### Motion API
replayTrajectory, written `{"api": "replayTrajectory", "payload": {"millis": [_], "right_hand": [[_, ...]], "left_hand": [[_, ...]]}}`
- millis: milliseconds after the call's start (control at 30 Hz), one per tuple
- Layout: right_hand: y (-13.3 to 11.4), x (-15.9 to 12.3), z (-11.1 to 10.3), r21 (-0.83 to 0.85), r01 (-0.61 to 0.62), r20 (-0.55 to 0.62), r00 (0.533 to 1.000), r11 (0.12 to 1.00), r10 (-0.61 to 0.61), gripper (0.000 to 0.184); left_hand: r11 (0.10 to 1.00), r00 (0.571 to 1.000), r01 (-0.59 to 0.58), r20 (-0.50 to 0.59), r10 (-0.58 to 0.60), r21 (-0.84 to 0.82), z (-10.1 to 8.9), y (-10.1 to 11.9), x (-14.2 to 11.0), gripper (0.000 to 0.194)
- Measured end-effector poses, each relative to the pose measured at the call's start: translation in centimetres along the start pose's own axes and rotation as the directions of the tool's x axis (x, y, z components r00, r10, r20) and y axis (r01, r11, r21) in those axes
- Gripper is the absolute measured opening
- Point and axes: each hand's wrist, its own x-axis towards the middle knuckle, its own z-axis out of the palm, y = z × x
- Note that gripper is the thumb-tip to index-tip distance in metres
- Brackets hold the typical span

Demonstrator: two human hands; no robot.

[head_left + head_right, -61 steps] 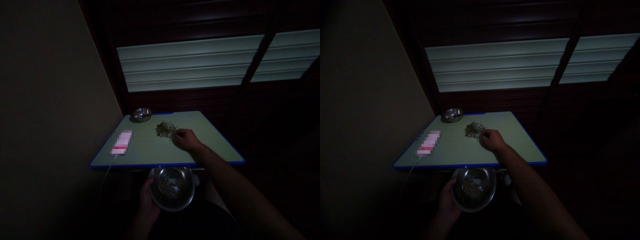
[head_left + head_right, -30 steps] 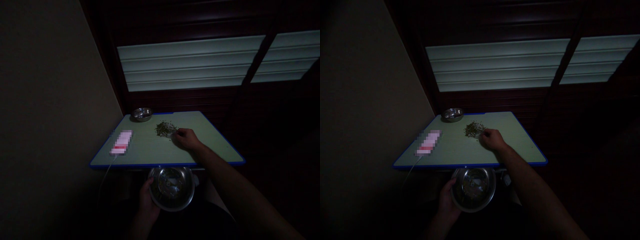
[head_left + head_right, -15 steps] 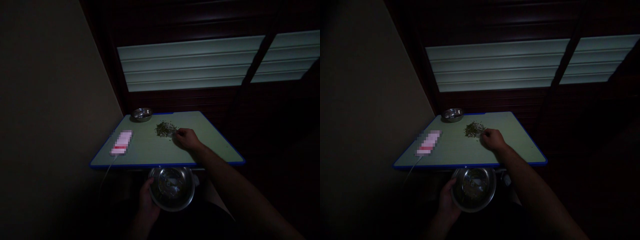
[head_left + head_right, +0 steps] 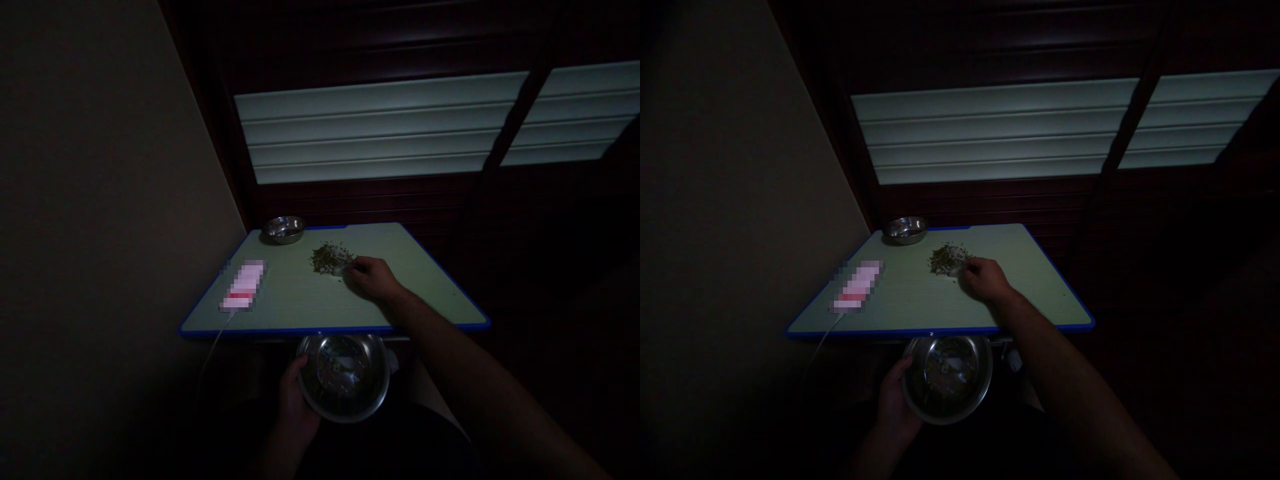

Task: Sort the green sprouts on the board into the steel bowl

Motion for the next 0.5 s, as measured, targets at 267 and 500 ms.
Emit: {"api": "replayTrajectory", "payload": {"millis": [267, 500], "right_hand": [[0.07, -0.07, 0.00, -0.001, 0.027, 0.010, 1.000, 1.000, -0.027, 0.017], [0.39, 0.09, 0.29, 0.032, 0.023, -0.019, 1.000, 0.999, -0.023, 0.017]], "left_hand": [[1.000, 1.000, -0.003, 0.002, 0.003, 0.012, -0.15, 0.00, 0.06, 0.028], [1.000, 1.000, -0.008, -0.015, 0.008, 0.008, -0.11, -0.07, 0.13, 0.023]]}}
